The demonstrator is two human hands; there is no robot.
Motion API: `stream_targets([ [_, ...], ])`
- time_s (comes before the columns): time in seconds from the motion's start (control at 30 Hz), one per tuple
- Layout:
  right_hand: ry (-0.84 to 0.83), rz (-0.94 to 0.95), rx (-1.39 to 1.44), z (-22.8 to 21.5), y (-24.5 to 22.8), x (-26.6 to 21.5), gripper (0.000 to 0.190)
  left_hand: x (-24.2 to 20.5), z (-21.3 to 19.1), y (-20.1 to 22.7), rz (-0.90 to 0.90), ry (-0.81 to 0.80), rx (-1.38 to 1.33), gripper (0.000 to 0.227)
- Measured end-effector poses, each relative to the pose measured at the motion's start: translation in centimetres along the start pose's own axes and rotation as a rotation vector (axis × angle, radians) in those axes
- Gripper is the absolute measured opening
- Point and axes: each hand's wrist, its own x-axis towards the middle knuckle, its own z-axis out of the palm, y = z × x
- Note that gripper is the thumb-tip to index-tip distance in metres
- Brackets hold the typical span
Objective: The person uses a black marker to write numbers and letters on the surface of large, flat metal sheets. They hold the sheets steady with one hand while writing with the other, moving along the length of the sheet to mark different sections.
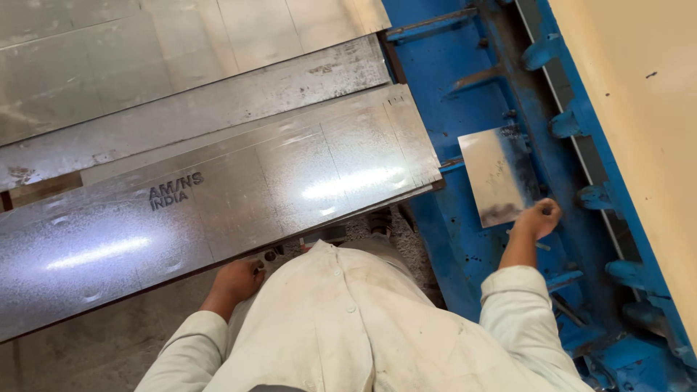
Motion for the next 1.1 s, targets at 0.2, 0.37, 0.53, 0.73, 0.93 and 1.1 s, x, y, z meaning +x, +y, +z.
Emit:
stream_targets([
  [0.2, -0.47, -0.281, -0.357, -0.3, 3.1, -8.5, 0.042, 0.7, -0.8, 2.1, -0.053, -0.037, -0.049, 0.04],
  [0.37, -0.654, -0.321, -0.173, -2.4, 8.4, -14.9, 0.024, 1.2, -1.6, 3.3, 0.007, -0.005, -0.127, 0.054],
  [0.53, -0.445, -0.34, -0.276, -7.8, 13.5, -13.3, 0.045, 2.7, -1.2, 4.2, -0.016, -0.143, 0.009, 0.056],
  [0.73, -0.058, -0.075, -0.367, -16.7, 17.0, -7.6, 0.023, 5.5, -1.7, 5.9, 0.182, -0.081, 0.027, 0.048],
  [0.93, 0.028, -0.039, -0.517, -22.6, 20.5, -6.1, 0.022, 7.5, -2.6, 9.4, 0.138, -0.147, 0.09, 0.049],
  [1.1, -0.084, 0.024, -0.708, -22.3, 22.0, -3.5, 0.021, 8.5, -3.9, 14.2, 0.248, -0.143, 0.186, 0.05],
])
